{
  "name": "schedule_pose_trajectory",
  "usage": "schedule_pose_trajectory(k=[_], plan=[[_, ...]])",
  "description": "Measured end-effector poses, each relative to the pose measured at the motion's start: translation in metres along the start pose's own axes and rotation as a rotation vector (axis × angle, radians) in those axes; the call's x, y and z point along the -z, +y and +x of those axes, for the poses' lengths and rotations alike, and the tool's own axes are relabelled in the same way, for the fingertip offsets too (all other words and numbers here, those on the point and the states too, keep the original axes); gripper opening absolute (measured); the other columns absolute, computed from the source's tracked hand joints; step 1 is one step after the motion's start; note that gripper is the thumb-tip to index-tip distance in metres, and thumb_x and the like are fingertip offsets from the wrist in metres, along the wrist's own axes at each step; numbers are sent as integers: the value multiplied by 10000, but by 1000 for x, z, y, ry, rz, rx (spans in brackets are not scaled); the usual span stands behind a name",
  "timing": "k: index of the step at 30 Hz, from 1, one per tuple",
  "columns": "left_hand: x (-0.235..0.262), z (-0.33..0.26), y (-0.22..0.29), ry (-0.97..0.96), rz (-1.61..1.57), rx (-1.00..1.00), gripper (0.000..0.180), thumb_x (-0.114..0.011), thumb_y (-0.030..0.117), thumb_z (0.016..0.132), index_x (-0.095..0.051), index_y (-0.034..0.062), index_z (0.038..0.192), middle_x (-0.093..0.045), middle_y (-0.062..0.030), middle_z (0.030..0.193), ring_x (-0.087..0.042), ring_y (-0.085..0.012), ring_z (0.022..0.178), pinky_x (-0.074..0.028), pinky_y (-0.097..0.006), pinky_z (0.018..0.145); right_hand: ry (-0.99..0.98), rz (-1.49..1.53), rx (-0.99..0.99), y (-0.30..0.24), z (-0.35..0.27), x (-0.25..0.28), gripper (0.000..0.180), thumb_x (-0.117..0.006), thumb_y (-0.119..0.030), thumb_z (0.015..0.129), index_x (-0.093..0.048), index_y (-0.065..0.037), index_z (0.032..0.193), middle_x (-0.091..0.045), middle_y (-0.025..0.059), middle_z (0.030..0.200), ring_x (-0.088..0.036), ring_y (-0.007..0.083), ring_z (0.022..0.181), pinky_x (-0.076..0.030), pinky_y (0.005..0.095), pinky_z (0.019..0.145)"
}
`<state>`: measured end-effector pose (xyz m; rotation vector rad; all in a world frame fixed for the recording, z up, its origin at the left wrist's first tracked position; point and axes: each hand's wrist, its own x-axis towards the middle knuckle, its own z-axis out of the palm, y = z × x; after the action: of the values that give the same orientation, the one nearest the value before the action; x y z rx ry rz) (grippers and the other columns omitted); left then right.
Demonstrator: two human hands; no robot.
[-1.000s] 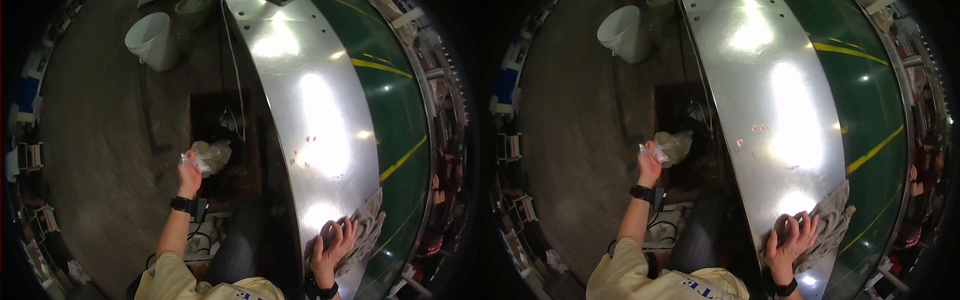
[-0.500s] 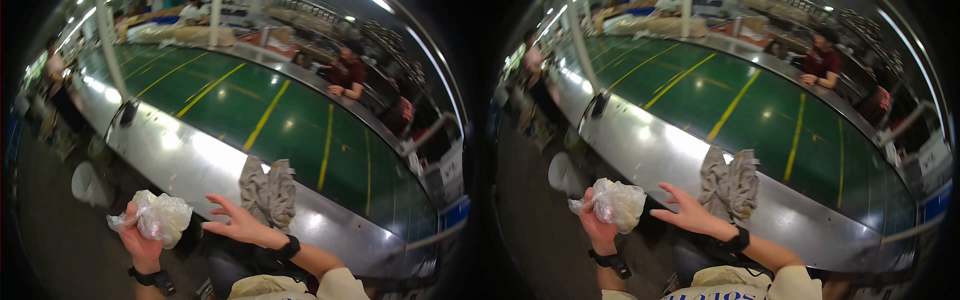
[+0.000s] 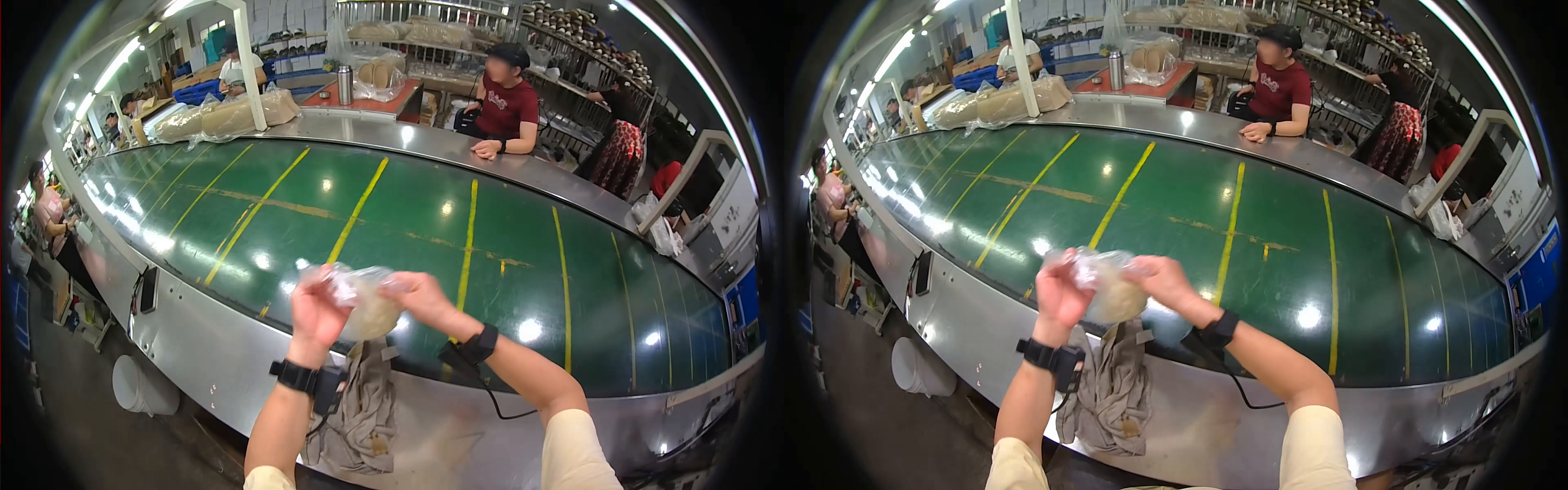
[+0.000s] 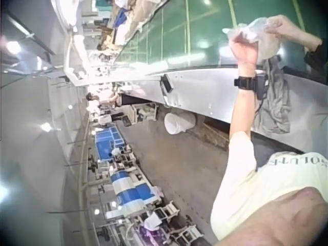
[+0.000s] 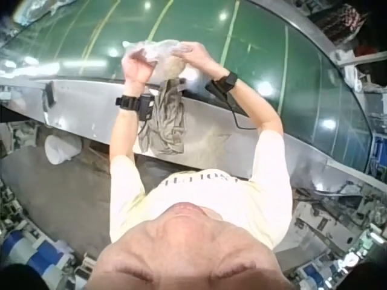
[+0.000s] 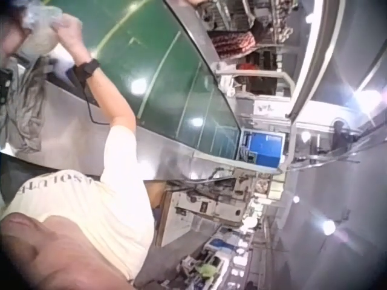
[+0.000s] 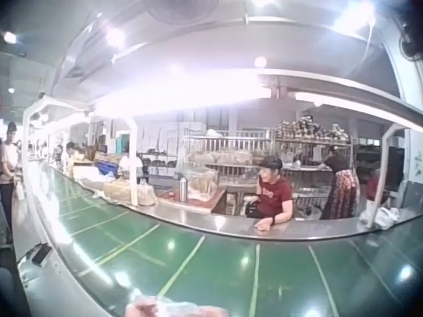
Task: Wiping down a conveyor belt surface and interacting with coworkers in a manufacturing environment.
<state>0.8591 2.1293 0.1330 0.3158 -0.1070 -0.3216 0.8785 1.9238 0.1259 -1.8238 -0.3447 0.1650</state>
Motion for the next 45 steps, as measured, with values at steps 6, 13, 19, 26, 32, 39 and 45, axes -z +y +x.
schedule_pose_trajectory(k=[6, 13, 19, 26, 32, 39, 45], plan=[[-1, 141, -26, 133, 119, 83, 217, -458, 233, 883, -545, 63, 986, -622, -156, 1000, -621, -307, 956, -519, -457, 816, 291, 369, -285, 28, 69, 154, 244, -595, -97, 884, -611, -64, 1125, -656, 12, 994, -611, 96, 875, -508, 267, 732], [-8, 254, -68, 476, 392, 96, 309, -405, 267, 933, -430, 21, 1117, -569, -209, 1071, -619, -367, 945, -543, -500, 791, 448, 603, -346, 69, 117, 253, 168, -526, 85, 791, -522, -69, 857, -585, 73, 1063, -577, 173, 933, -513, 306, 796], [15, 333, -77, 442, 497, 38, 176, -555, 147, 889, -455, 59, 1004, -584, -104, 858, -630, -253, 771, -562, -439, 746, 642, 904, -276, 133, 159, 307, 270, -455, 180, 699, -481, -70, 798, -536, 165, 1138, -561, 291, 958, -508, 414, 804], [25, 430, -97, 326, 493, -85, 207, -524, 270, 953, -433, 88, 991, -572, -98, 811, -611, -235, 728, -560, -444, 744, 678, 888, -64, 169, 226, 377, 267, -410, 199, 675, -450, -46, 772, -527, 195, 1201, -552, 250, 914, -487, 354, 775], [60, 457, -118, 301, 665, -46, 288, -492, 326, 963, -485, 73, 1103, -576, -88, 778, -602, -191, 685, -568, -419, 706, 510, 248, -190, 210, 243, 395, 181, -511, 128, 687, -590, -34, 689, -524, 138, 1277, -550, 231, 1010, -455, 285, 817], [63, 459, -129, 381, 783, 50, 502, -568, 336, 910, -391, 73, 1299, -558, -78, 831, -589, -177, 684, -564, -360, 652, 225, -641, -206, 217, 239, 395, 361, -518, 38, 657, -729, -200, 829, -441, 196, 1384, -390, 331, 1309, -364, 324, 1033], [73, 434, -122, 367, 963, 89, 852, -610, 498, 846, -174, 73, 1443, -464, -145, 1195, -550, -228, 963, -514, -402, 796, 31, -786, -367, 209, 267, 392, 378, -426, -319, 807, -707, -108, 946, -536, 171, 1284, -469, 318, 1237, -373, 387, 1030]])
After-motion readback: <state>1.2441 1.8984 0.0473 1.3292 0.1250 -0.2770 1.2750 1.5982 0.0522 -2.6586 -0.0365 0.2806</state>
